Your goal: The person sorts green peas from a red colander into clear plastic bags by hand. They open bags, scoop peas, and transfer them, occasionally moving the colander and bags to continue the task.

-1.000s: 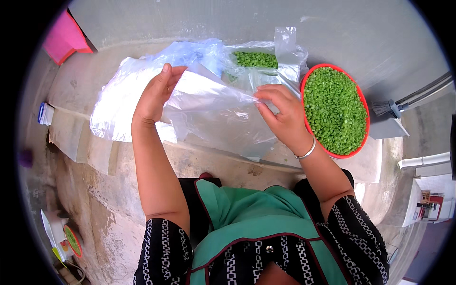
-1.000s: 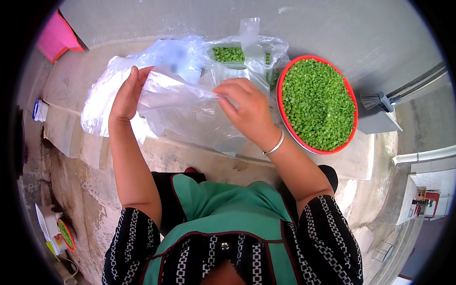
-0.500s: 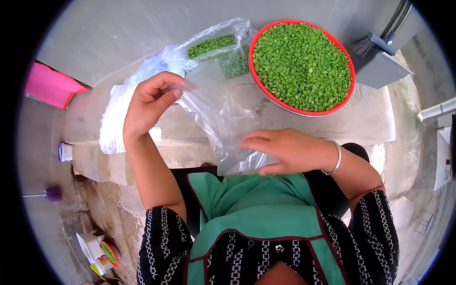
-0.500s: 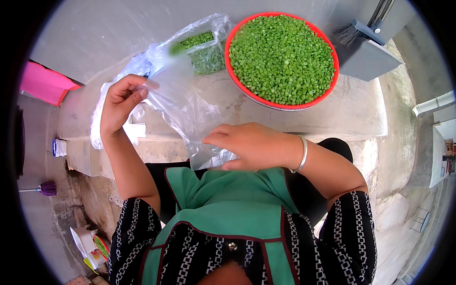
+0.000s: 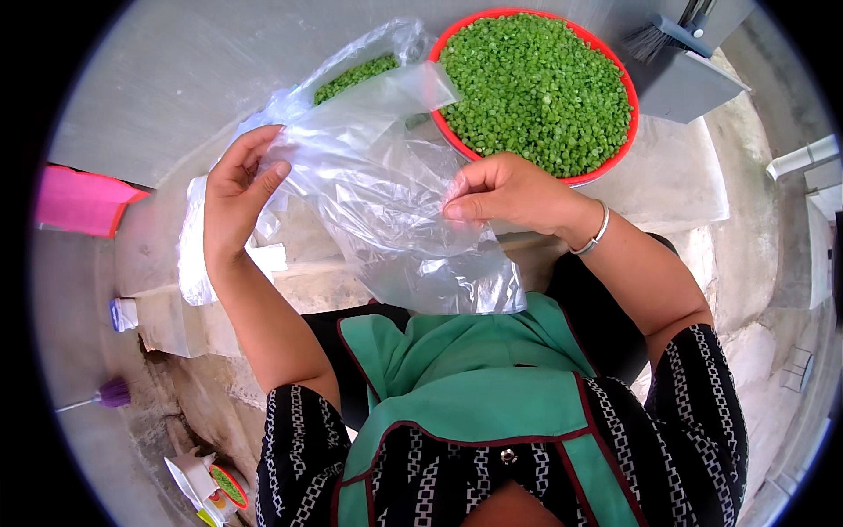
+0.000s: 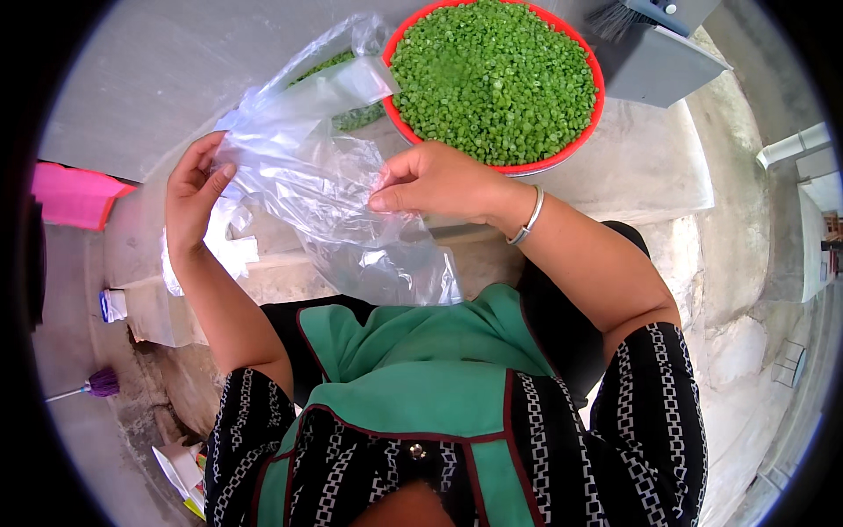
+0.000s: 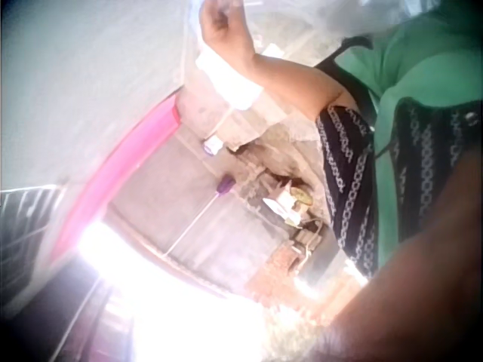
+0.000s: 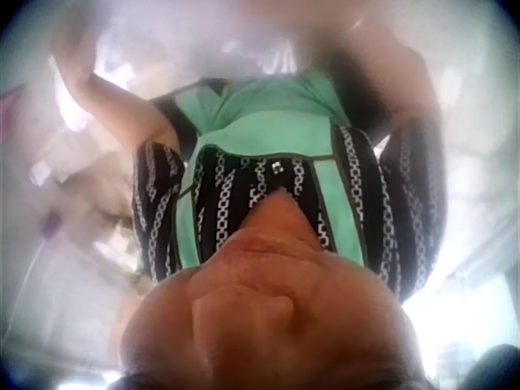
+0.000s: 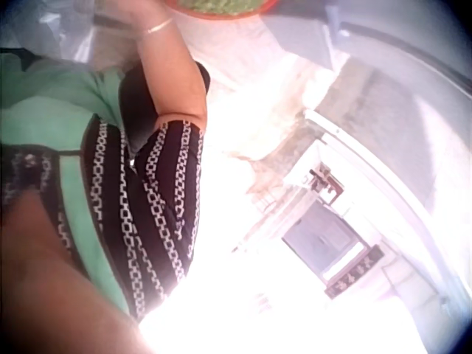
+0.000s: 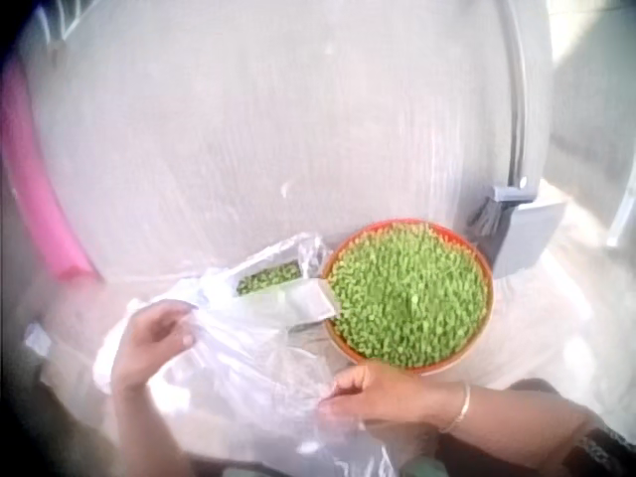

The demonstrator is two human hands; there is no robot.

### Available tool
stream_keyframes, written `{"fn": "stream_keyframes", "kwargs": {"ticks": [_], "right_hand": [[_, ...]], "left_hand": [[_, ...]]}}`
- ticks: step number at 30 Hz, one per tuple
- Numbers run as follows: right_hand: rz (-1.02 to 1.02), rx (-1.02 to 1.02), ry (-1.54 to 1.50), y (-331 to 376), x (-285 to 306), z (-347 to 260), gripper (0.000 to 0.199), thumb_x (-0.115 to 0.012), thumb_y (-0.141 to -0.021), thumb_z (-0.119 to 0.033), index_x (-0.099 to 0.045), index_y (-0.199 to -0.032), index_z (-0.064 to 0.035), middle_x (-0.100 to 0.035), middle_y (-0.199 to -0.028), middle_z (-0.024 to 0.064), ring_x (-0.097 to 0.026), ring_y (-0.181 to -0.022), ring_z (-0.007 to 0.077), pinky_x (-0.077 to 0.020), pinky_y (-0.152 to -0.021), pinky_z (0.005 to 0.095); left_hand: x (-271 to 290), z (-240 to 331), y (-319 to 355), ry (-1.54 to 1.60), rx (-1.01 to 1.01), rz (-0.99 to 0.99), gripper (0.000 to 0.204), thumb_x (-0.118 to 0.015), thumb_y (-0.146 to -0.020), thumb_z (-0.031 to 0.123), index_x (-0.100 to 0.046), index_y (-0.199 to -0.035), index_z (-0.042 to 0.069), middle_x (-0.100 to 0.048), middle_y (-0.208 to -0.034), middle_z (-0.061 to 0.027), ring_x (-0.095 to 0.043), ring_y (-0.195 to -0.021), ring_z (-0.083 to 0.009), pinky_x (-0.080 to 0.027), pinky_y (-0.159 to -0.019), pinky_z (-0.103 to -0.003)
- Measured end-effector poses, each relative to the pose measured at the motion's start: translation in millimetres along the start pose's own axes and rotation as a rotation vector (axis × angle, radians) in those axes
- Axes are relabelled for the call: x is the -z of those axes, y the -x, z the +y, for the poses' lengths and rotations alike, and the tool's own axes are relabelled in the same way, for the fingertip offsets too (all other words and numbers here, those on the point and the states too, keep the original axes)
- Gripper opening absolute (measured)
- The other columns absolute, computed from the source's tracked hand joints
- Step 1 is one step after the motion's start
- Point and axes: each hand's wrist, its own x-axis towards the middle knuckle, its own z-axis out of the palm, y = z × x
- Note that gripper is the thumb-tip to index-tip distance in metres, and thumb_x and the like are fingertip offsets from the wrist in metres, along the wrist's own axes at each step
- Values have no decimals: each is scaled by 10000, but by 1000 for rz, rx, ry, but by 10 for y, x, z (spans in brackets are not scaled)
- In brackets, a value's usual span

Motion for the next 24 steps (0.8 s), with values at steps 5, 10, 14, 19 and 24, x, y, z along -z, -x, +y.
{"fn": "stream_keyframes", "kwargs": {"ticks": [5, 10, 14, 19, 24], "right_hand": [[271, 167, 146, -133, -22, 65, 251, -747, -750, -187, -544, -729, -40, -535, -680, -21, -460, -622, 53, -405, -554, 226], [323, 335, 336, -161, -174, 38, 350, -762, -733, -193, -445, -671, -58, -496, -665, -20, -414, -602, 63, -378, -535, 227], [340, 311, 4, -152, 12, -38, 277, -701, -788, -129, -445, -702, -65, -559, -768, 16, -513, -686, 85, -455, -611, 242], [362, 330, -714, -42, 412, -259, 55, -535, -883, -61, -523, -835, -37, -605, -864, 74, -606, -791, 152, -535, -711, 307], [496, 428, -1018, 26, 985, -363, 84, -476, -908, -66, -514, -882, 4, -528, -723, 29, -516, -599, 117, -470, -551, 234]], "left_hand": [[-145, 90, 42, -87, 55, -2, 155, -583, -888, 167, -588, -929, 18, -591, -812, -7, -554, -743, -89, -435, -669, -227], [-921, -9, 154, -4, 204, -493, 202, -533, -924, 242, -564, -850, 56, -594, -790, -19, -568, -721, -91, -446, -620, -209], [-841, -238, 35, 448, 377, -177, 131, -526, -919, 188, -569, -887, 69, -625, -829, -48, -602, -763, -146, -498, -659, -282], [-433, -851, -45, 1355, 486, 60, 133, -455, -932, 121, -543, -973, 30, -637, -961, -84, -628, -826, -185, -542, -751, -326], [93, -1255, 52, 1068, 572, 402, 140, -504, -901, 121, -543, -987, 17, -613, -920, -57, -609, -820, -180, -515, -751, -314]]}}
